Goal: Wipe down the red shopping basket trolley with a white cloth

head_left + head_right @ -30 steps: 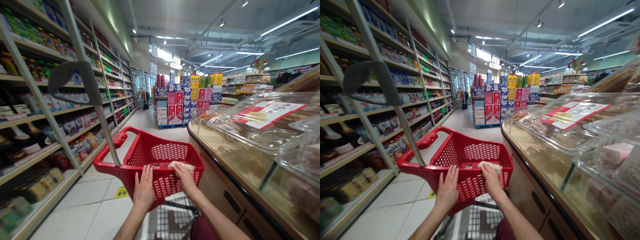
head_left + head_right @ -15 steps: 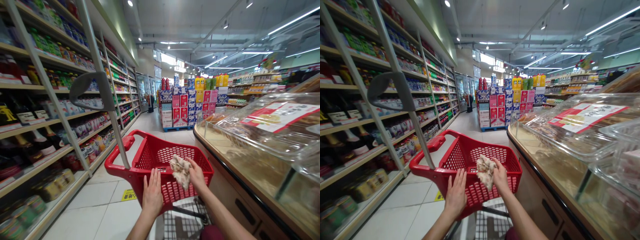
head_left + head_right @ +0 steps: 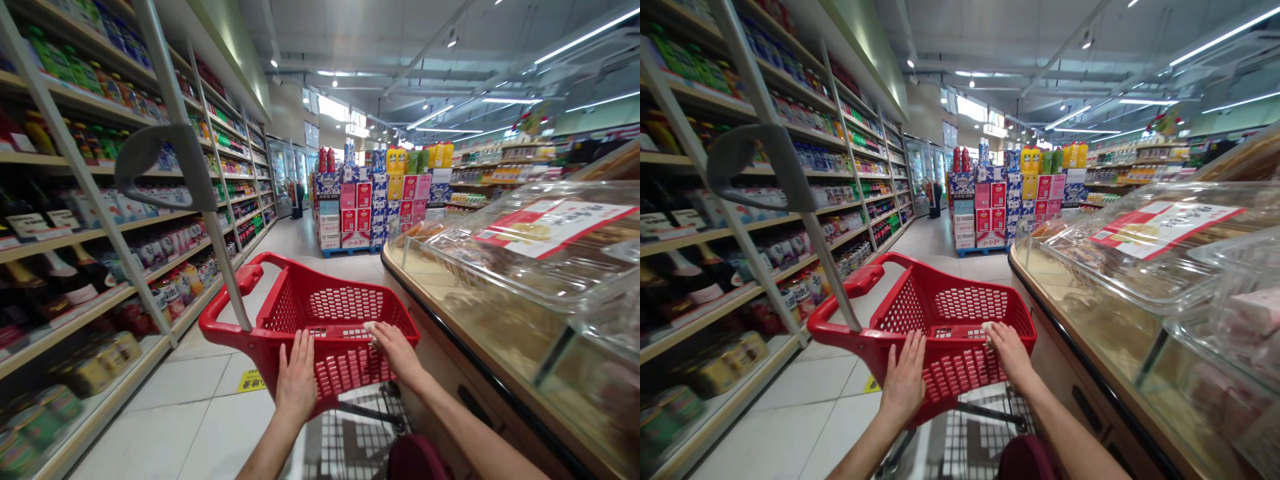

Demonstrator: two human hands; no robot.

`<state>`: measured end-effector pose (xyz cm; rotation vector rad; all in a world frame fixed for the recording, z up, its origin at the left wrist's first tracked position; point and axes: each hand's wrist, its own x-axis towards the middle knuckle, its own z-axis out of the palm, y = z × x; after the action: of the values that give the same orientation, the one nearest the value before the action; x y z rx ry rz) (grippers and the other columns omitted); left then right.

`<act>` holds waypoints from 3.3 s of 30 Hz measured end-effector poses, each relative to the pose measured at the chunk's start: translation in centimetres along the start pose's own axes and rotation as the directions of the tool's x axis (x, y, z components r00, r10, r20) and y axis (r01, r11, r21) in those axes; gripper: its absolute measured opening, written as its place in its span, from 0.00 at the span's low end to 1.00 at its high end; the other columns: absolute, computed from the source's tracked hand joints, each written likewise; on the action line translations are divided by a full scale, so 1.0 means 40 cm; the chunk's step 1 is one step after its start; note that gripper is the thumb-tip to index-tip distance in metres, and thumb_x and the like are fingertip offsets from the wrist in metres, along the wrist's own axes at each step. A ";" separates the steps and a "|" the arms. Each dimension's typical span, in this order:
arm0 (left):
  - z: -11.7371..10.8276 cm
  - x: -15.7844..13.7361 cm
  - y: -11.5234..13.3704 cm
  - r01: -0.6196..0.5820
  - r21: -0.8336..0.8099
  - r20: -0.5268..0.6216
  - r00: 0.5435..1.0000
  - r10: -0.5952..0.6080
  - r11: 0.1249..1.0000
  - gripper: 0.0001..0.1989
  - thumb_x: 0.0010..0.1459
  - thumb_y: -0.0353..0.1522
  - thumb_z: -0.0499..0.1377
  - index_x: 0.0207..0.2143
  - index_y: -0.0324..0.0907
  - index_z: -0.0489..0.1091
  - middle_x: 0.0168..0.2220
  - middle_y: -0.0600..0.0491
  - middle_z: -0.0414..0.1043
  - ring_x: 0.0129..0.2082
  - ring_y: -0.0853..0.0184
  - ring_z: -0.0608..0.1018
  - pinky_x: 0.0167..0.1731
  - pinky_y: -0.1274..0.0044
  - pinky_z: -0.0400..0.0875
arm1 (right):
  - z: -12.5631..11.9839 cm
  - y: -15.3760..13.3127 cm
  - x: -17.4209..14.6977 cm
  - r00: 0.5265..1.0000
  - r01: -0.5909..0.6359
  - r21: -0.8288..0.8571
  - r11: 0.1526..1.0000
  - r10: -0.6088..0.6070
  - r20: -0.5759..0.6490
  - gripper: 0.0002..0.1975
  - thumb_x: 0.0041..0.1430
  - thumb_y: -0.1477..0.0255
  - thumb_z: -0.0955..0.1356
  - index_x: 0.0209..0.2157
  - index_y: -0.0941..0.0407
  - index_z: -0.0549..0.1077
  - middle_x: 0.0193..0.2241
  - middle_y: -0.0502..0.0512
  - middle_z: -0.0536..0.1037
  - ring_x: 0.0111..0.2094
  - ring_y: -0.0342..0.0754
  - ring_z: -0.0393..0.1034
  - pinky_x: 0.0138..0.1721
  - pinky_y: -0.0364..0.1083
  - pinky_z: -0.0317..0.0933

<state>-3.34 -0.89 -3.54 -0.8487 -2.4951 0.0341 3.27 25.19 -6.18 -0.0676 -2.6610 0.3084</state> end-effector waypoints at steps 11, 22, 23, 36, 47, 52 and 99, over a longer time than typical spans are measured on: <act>-0.012 0.007 0.013 0.027 -0.031 0.022 0.999 -0.026 0.999 0.34 0.44 0.28 0.48 0.57 0.33 0.50 0.60 0.46 0.46 0.61 0.59 0.46 0.57 0.62 0.44 | 0.013 -0.027 -0.018 0.974 -0.171 0.068 0.983 0.179 -0.140 0.24 0.51 0.81 0.56 0.49 0.52 0.66 0.52 0.53 0.66 0.53 0.47 0.58 0.53 0.52 0.53; -0.014 0.014 0.011 0.015 -0.026 0.070 0.997 -0.013 1.000 0.33 0.45 0.28 0.47 0.57 0.33 0.49 0.61 0.47 0.44 0.61 0.60 0.46 0.57 0.60 0.42 | -0.029 0.083 -0.014 0.997 -0.079 -0.123 0.989 0.075 -0.033 0.22 0.53 0.82 0.57 0.48 0.53 0.67 0.51 0.55 0.67 0.55 0.50 0.55 0.53 0.54 0.50; -0.014 0.015 0.013 0.017 -0.032 0.070 0.997 -0.014 0.999 0.33 0.45 0.28 0.47 0.57 0.33 0.49 0.61 0.47 0.44 0.61 0.60 0.46 0.57 0.61 0.42 | -0.032 0.104 -0.022 0.988 -0.150 -0.134 0.979 0.144 -0.059 0.23 0.52 0.83 0.57 0.48 0.54 0.68 0.51 0.56 0.67 0.55 0.51 0.55 0.53 0.54 0.51; -0.015 0.008 0.005 -0.013 -0.003 0.053 0.998 0.013 1.000 0.34 0.45 0.29 0.48 0.58 0.34 0.48 0.61 0.48 0.44 0.61 0.61 0.45 0.57 0.61 0.42 | -0.005 0.024 -0.008 0.949 -0.311 -0.129 0.942 0.299 -0.103 0.24 0.53 0.84 0.55 0.48 0.57 0.67 0.52 0.61 0.65 0.56 0.54 0.52 0.52 0.60 0.49; -0.016 0.007 0.003 -0.027 -0.002 0.066 0.997 0.027 1.000 0.34 0.45 0.29 0.48 0.58 0.34 0.48 0.61 0.47 0.44 0.61 0.60 0.46 0.57 0.61 0.42 | -0.003 -0.031 -0.008 0.960 -0.280 -0.157 0.947 0.273 -0.062 0.26 0.52 0.86 0.54 0.52 0.57 0.64 0.54 0.60 0.63 0.57 0.54 0.51 0.53 0.58 0.48; -0.023 0.007 0.011 0.002 -0.022 0.091 0.996 0.000 1.000 0.34 0.45 0.29 0.48 0.57 0.33 0.48 0.61 0.46 0.44 0.61 0.60 0.46 0.57 0.61 0.42 | 0.006 -0.066 0.001 0.971 -0.236 -0.138 0.962 0.231 -0.055 0.26 0.53 0.85 0.55 0.53 0.58 0.63 0.54 0.60 0.62 0.57 0.52 0.51 0.53 0.56 0.49; -0.136 -0.030 -0.286 0.278 0.039 -0.121 0.955 -0.271 0.960 0.32 0.44 0.24 0.46 0.56 0.33 0.51 0.60 0.45 0.48 0.60 0.61 0.49 0.56 0.56 0.41 | 0.101 -0.428 0.137 0.956 0.082 0.155 0.985 -0.033 -0.292 0.26 0.52 0.88 0.55 0.51 0.58 0.64 0.51 0.62 0.66 0.55 0.51 0.56 0.52 0.57 0.52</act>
<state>-6.45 -11.51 2.72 -0.4610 -2.4675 -0.0397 -3.37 8.23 -3.41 0.0173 -2.3342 0.4624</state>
